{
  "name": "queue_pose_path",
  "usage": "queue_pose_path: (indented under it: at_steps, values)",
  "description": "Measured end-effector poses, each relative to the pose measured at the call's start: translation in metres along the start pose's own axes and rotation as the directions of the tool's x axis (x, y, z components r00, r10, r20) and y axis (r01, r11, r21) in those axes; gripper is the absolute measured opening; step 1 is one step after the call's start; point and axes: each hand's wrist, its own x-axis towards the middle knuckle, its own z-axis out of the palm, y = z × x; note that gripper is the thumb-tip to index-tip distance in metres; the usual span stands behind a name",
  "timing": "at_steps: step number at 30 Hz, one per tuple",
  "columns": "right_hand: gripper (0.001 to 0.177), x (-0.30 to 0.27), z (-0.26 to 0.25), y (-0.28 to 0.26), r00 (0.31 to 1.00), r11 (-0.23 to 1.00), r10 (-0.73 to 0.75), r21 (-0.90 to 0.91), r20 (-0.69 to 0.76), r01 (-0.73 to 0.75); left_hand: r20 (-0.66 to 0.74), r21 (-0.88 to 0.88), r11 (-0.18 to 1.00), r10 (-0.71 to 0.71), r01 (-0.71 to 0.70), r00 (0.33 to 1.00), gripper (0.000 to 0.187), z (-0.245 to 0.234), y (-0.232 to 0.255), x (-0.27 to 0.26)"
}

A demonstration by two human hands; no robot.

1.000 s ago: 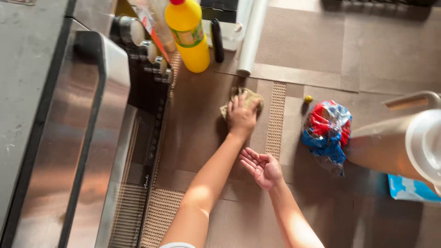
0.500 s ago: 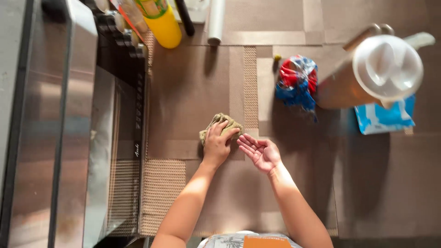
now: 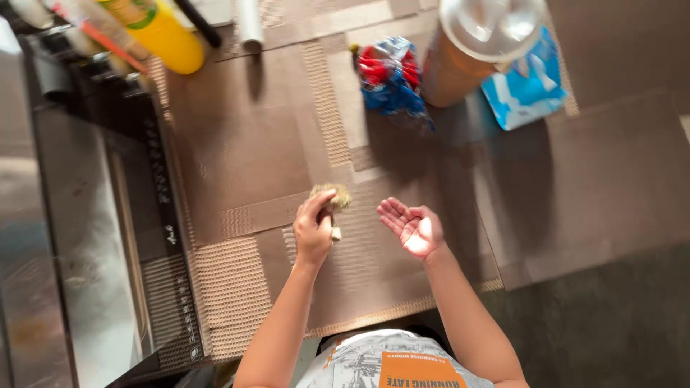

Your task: The person is wiping down a dining table using a cloth.

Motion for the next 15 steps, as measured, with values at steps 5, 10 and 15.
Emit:
queue_pose_path:
  at_steps: [5,10,15]
  values:
    - [0.049,-0.035,-0.04,-0.02,0.97,0.972,-0.225,0.054,-0.093,0.23,0.024,0.187,0.964,0.187,-0.188,0.982,0.042,0.073,-0.024,0.004]
    - [0.048,-0.078,-0.067,-0.042,0.927,0.943,-0.313,0.054,-0.206,0.33,0.123,0.39,0.853,0.327,-0.348,0.937,0.053,0.14,-0.009,0.01]
    - [0.053,-0.11,-0.094,-0.064,0.935,0.948,-0.311,0.017,-0.173,0.318,0.166,0.385,0.788,0.454,-0.481,0.876,0.054,0.207,0.016,0.027]
